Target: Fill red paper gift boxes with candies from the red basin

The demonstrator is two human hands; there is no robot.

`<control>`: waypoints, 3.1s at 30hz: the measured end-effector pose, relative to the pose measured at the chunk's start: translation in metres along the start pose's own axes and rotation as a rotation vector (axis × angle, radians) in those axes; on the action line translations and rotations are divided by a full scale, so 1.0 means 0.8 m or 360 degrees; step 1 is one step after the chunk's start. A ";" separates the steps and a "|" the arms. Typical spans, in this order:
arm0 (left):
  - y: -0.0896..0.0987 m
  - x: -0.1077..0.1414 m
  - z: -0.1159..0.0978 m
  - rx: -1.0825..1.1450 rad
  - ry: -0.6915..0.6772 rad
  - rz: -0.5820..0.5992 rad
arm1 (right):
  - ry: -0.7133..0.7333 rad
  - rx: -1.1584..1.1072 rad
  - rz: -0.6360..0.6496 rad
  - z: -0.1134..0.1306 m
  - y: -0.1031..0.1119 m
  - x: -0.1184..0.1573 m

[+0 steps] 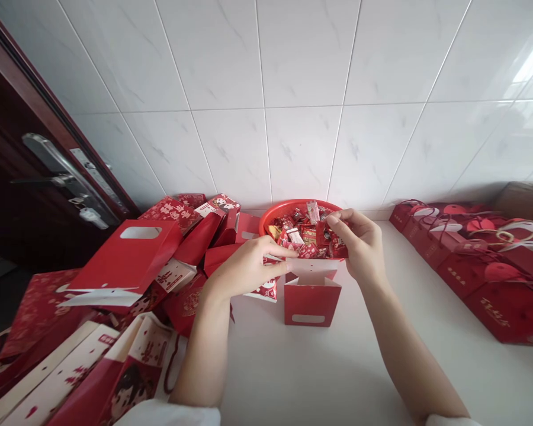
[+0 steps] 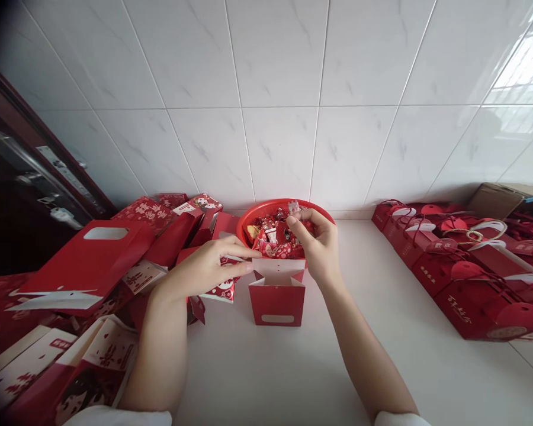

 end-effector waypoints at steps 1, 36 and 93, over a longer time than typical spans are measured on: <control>0.002 0.001 0.000 -0.0037 -0.0003 -0.0031 | -0.0012 -0.0005 0.0000 -0.002 -0.001 0.001; -0.055 -0.014 -0.039 0.1046 0.0146 -0.0383 | 0.0397 0.0024 -0.0293 0.011 -0.015 0.034; -0.029 -0.005 0.007 0.0036 -0.0030 0.0225 | 0.0758 0.1115 0.1022 0.011 -0.019 0.028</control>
Point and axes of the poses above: each hand's wrist, its own x-axis away from the middle knuckle, its own y-axis out of the back of the hand, z = x × y, the point moved 5 cm from there along -x, towards the middle knuckle, and after that the axes turned 14 degrees about -z, right-handed, at the moved point
